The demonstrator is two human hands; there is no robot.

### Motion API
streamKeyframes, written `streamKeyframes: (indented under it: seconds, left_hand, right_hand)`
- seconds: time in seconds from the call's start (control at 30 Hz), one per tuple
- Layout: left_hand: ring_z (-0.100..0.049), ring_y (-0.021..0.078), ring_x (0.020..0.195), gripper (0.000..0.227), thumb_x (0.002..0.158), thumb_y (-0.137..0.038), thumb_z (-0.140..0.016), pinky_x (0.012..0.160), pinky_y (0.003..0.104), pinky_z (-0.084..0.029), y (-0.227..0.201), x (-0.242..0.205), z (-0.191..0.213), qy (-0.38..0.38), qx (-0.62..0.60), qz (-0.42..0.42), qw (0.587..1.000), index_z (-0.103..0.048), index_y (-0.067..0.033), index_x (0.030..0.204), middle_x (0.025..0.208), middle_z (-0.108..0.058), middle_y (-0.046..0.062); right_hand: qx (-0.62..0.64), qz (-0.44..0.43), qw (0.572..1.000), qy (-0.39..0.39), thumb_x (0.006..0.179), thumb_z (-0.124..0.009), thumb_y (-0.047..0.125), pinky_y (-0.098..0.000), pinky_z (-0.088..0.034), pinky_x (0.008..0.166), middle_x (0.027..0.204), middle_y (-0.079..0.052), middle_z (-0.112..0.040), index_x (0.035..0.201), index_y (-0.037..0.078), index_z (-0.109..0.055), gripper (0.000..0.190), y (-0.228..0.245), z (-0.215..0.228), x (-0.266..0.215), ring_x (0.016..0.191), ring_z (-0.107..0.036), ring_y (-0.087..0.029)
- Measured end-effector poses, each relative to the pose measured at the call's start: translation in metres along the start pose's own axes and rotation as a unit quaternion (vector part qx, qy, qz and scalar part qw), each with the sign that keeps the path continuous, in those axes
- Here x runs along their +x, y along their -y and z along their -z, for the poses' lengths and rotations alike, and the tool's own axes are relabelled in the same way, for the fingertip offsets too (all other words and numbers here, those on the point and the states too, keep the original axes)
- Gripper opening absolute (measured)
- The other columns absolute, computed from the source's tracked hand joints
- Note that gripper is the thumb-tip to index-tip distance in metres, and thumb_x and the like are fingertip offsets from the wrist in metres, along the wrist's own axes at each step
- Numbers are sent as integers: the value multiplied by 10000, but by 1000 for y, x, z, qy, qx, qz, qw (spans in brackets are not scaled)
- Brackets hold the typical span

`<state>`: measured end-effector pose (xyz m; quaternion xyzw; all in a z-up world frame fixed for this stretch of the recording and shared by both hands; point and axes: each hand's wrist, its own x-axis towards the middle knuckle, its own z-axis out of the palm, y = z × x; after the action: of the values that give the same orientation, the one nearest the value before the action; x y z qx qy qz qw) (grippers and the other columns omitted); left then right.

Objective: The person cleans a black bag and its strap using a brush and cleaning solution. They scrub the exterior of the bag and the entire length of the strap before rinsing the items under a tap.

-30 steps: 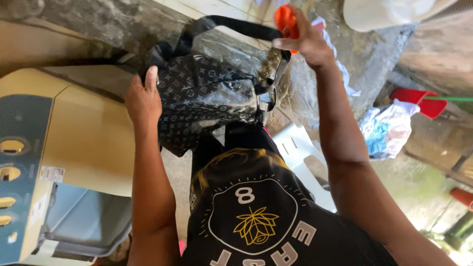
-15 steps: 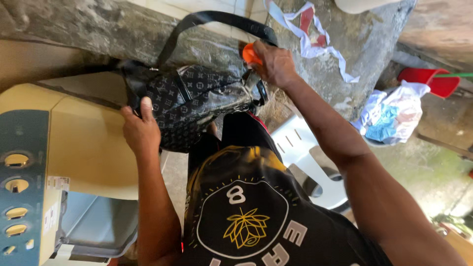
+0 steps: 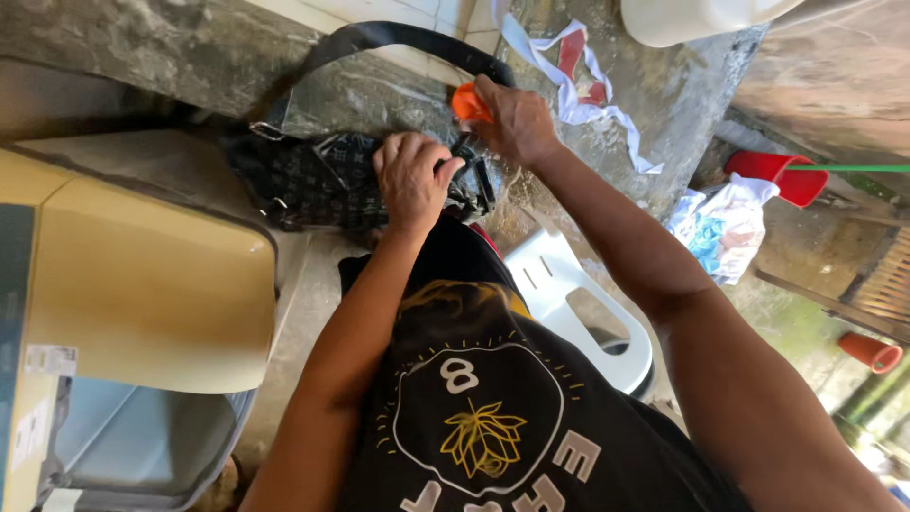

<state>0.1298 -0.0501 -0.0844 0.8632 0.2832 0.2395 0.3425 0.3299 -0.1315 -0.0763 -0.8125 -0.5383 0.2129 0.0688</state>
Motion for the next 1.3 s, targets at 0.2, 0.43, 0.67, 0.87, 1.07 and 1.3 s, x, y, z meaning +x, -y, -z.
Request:
streamKeyframes:
  seconds: [0.2,0.43,0.67,0.87,1.07,1.3]
  left_hand:
    - [-524,371,1134,392,753,-313,-874,938,518,-382,3,1,-9,10,0,54,998,-568,-132,916,1044,-569,85]
    - [-501,395,1093,417,823,-377,-874,918,535,-386,11,12,-17,35,19,72,997,-562,-124,932,1026,-546,112]
    - [-521,362,1108,397,833,-404,-844,931,526,-395,9,-14,-12,63,-4,91,994,-556,-141,904,1022,-557,83]
    - [-519,367,1119,407,806,-391,-864,940,529,-396,12,-6,-19,49,-4,75,996,-560,-141,909,1023,-568,69]
    - [-503,394,1157,400,814,-318,-872,964,556,-379,17,13,-12,45,-31,33,998,-546,-134,956,1097,-564,117]
    - [-504,374,1229,443,835,-164,-858,996,550,-354,23,0,9,108,-93,-17,990,-536,-122,1137,1188,-579,107]
  right_hand:
    - [38,40,998,-20,961,-790,410,-511,-525,624,841,-191,-699,1127,97,-519,447,1,-11,17,709,-682,-395]
    - [-39,-12,997,-67,979,-770,420,-498,-519,589,839,-184,-704,1133,107,-537,420,-53,-10,47,683,-679,-372]
    - [-37,-78,996,-39,997,-751,430,-485,-514,553,837,-176,-710,1138,117,-555,396,-89,-24,3,656,-675,-349]
    - [-32,-77,996,-45,1012,-734,439,-474,-509,522,836,-170,-715,1142,125,-571,377,-119,-54,11,634,-672,-329]
    - [-35,-46,996,-75,1027,-717,447,-463,-505,492,835,-163,-720,1147,134,-586,360,-132,-59,32,611,-669,-310]
    - [-38,-115,993,-11,1063,-642,384,-455,-472,442,782,-150,-703,1247,124,-543,333,-69,-41,-16,579,-653,-320]
